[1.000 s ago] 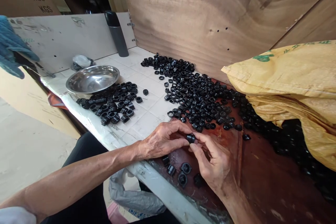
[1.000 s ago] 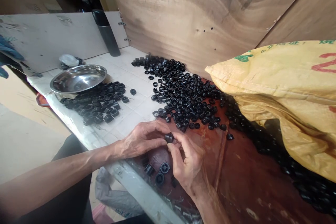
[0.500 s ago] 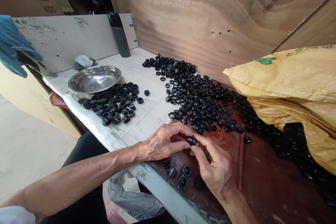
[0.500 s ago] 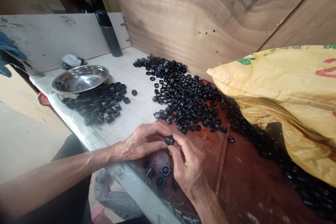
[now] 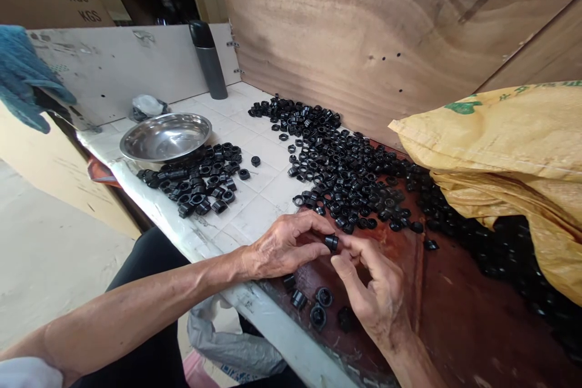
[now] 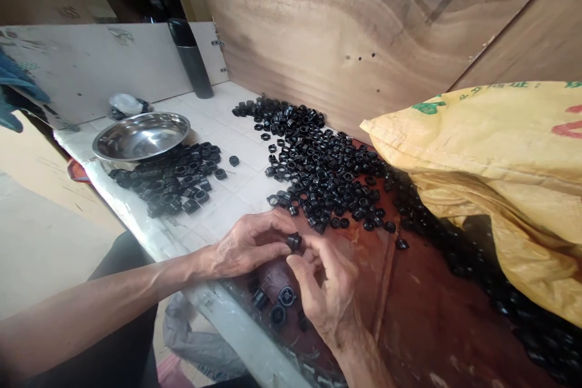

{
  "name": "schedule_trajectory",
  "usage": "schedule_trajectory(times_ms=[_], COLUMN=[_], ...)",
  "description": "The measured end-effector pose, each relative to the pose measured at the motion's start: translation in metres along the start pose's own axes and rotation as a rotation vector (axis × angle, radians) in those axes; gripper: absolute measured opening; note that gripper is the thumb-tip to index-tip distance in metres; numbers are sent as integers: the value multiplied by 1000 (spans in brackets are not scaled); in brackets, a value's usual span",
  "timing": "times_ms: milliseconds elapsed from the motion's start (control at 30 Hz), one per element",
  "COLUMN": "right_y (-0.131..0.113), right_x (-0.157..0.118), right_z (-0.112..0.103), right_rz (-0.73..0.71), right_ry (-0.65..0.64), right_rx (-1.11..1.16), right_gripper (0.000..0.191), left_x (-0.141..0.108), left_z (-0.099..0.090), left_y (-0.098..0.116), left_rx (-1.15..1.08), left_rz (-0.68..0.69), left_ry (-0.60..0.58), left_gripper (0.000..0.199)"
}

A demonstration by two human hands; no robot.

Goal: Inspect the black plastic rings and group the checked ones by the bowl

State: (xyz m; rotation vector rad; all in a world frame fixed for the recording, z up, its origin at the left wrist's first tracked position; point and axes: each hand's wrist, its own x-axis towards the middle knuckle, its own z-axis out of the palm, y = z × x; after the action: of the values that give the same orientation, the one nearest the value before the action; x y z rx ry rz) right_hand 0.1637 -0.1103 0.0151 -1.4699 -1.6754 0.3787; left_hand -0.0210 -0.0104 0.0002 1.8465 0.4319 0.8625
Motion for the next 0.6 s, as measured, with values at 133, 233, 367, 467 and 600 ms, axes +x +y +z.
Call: schedule_trajectory(times_ms=[133,233,367,467,600], right_y=[1,3,7,7,10], right_x=[2,1,-3,-5,-4], right_z=[-1,1,7,12,8], right_rz=[14,44,189,389,546], right_ry=[20,35,-28,-58,-164], right_rx=[3,65,170,288,365], right_gripper=[22,14,15,23,27], left_x=[1,2,1,-2,-3], left_z=[0,0,1,3,3], left_y=[2,3,1,-3,-4], left_rx=[9,10,98,203,272], left_rz=[28,58,132,223,233], left_ry=[2,-11,-32,-51,-118], left_gripper=[22,21,22,26,26])
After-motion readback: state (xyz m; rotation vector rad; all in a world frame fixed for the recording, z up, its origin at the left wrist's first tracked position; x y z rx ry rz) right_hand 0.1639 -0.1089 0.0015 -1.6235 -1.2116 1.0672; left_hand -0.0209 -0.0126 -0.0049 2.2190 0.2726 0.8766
